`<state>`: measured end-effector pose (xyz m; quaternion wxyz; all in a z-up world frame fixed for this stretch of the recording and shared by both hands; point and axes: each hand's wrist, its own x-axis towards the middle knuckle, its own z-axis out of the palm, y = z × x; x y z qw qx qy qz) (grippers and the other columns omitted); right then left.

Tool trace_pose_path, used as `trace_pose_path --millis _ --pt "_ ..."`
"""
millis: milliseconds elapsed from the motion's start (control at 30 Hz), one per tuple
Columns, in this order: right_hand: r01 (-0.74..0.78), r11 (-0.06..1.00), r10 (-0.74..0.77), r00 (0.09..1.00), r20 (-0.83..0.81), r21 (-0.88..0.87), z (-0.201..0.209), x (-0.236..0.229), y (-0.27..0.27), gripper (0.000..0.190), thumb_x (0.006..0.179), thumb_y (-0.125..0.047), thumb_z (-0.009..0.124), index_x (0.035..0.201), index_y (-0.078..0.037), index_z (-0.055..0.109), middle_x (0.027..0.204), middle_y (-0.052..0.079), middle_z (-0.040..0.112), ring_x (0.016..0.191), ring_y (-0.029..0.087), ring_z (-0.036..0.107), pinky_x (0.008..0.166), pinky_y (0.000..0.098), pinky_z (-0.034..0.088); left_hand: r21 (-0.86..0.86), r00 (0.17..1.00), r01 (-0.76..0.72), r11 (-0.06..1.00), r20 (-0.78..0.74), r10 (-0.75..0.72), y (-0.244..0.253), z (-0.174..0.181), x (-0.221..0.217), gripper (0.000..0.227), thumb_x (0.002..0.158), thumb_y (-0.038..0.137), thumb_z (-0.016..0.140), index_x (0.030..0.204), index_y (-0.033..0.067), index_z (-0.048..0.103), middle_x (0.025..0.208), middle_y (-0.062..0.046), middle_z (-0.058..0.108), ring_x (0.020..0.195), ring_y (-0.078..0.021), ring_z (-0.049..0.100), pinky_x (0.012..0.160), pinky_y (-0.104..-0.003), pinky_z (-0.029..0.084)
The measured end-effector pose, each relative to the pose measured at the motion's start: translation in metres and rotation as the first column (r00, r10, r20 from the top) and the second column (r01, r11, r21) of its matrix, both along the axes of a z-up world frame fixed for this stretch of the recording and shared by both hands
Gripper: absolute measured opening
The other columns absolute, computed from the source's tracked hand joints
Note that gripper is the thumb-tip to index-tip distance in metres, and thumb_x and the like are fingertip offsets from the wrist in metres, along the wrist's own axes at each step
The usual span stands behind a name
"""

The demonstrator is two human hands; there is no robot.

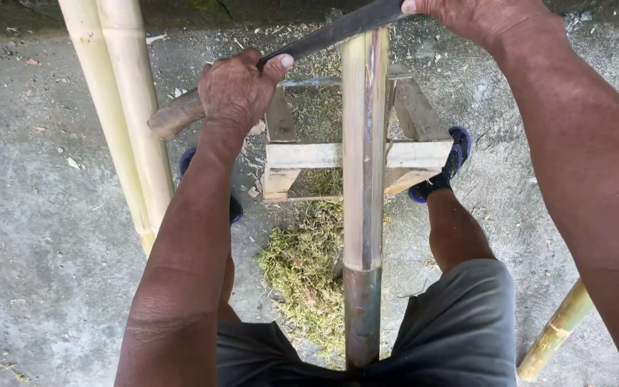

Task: Using a large knife to shave and smooth the surface of a bamboo pole.

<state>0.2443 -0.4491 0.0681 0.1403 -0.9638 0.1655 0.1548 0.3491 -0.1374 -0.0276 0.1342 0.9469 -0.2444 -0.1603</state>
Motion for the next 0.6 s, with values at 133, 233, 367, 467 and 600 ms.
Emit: trace_pose_path --millis 133,233,367,467,600 --pt "0.163 0.98 -0.165 0.986 0.016 0.113 0.0 0.004 -0.003 0.051 0.097 -0.059 0.062 0.122 -0.016 0.072 0.087 0.016 0.07 0.076 0.028 0.068 0.066 0.0509 0.06 -0.071 0.989 0.033 0.997 0.146 -0.022 -0.006 -0.022 0.013 0.079 0.097 0.082 0.04 0.084 0.0115 0.073 0.055 -0.007 0.063 0.06 -0.0245 0.066 0.076 -0.053 0.052" --pt "0.195 0.979 -0.193 0.98 -0.037 0.064 -0.01 -0.004 -0.003 0.059 0.097 -0.063 0.062 0.123 -0.01 0.069 0.093 0.021 0.07 0.079 0.035 0.069 0.066 0.0562 0.058 -0.09 0.989 0.001 0.996 0.144 0.012 0.004 -0.03 0.002 0.077 0.093 0.083 0.043 0.087 0.0142 0.075 0.058 -0.008 0.064 0.061 -0.027 0.066 0.066 -0.051 0.053" --pt "-0.085 0.985 0.104 0.987 0.126 -0.151 -0.026 0.002 -0.018 0.043 0.093 -0.054 0.069 0.121 -0.021 0.077 0.09 0.015 0.076 0.09 0.034 0.069 0.075 0.0553 0.056 -0.093 0.984 0.058 0.994 0.171 -0.041 -0.002 -0.028 0.012 0.078 0.096 0.084 0.042 0.089 0.013 0.075 0.062 -0.008 0.064 0.06 -0.0272 0.065 0.061 -0.05 0.053" --pt "-0.106 0.982 0.111 0.993 0.028 -0.154 -0.025 -0.009 -0.002 0.04 0.094 -0.049 0.069 0.124 -0.024 0.076 0.091 0.015 0.076 0.088 0.035 0.069 0.074 0.053 0.056 -0.101 0.998 0.023 0.995 0.069 -0.016 0.006 -0.037 0.001 0.082 0.094 0.087 0.038 0.089 0.0143 0.075 0.058 -0.005 0.062 0.058 -0.0239 0.063 0.06 -0.049 0.051" --pt "0.064 0.988 -0.079 0.991 -0.106 -0.144 0.0 0.011 -0.003 0.04 0.098 -0.045 0.064 0.134 -0.027 0.069 0.095 0.017 0.073 0.077 0.035 0.07 0.065 0.0482 0.059 0.009 0.993 0.074 0.997 0.088 -0.075 0.005 -0.055 0.008 0.084 0.096 0.087 0.032 0.091 0.015 0.075 0.057 -0.005 0.056 0.055 -0.0203 0.059 0.057 -0.046 0.05"
